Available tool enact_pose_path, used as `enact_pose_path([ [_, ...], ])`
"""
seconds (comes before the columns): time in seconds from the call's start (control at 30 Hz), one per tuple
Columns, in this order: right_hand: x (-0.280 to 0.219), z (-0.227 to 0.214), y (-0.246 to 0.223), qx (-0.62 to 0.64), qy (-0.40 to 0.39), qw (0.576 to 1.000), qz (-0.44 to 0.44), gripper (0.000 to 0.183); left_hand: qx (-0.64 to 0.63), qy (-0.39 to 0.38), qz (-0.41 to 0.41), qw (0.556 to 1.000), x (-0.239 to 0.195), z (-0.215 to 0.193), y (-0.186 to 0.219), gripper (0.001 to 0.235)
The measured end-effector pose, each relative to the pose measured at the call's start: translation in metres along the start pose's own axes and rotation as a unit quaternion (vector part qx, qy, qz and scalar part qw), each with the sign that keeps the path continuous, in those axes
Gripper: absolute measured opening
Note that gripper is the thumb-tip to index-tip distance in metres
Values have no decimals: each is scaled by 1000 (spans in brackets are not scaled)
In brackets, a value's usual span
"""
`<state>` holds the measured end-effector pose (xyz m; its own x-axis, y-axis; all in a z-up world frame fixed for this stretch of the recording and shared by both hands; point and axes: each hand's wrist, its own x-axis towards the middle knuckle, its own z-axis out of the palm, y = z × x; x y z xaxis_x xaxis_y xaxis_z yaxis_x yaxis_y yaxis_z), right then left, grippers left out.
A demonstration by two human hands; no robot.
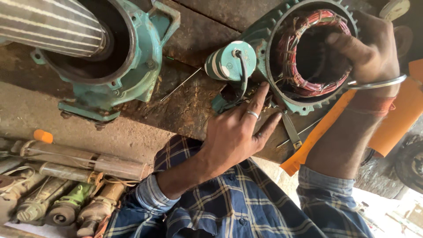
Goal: The person cuts an orange sheet with scissors, folds it, and places it inside the stator of a disassembled electric motor. The person then reassembles the motor by aligning the rotor and stator halves.
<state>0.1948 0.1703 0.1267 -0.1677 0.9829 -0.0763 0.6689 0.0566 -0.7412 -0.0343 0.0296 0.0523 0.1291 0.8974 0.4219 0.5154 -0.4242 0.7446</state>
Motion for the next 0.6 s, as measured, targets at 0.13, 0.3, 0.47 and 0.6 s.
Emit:
enact_pose_path([
  [0.13, -6, -4, 12, 46, -14, 998, 46, 48, 22, -42, -30, 998, -3, 2, 2, 66],
  [0.3, -4, -4, 11, 41, -12, 999, 11, 44, 24, -39, -30, 999, -6, 5, -1, 66],
  [0.47, -13, -2, 24, -4, 49, 999, -5, 38, -15, -2, 15, 1000, -12, 14, -7, 53],
  [0.6, -13, -5, 44, -25, 57, 997, -37, 28, -3, 9, 33, 999, -14, 17, -6, 44],
])
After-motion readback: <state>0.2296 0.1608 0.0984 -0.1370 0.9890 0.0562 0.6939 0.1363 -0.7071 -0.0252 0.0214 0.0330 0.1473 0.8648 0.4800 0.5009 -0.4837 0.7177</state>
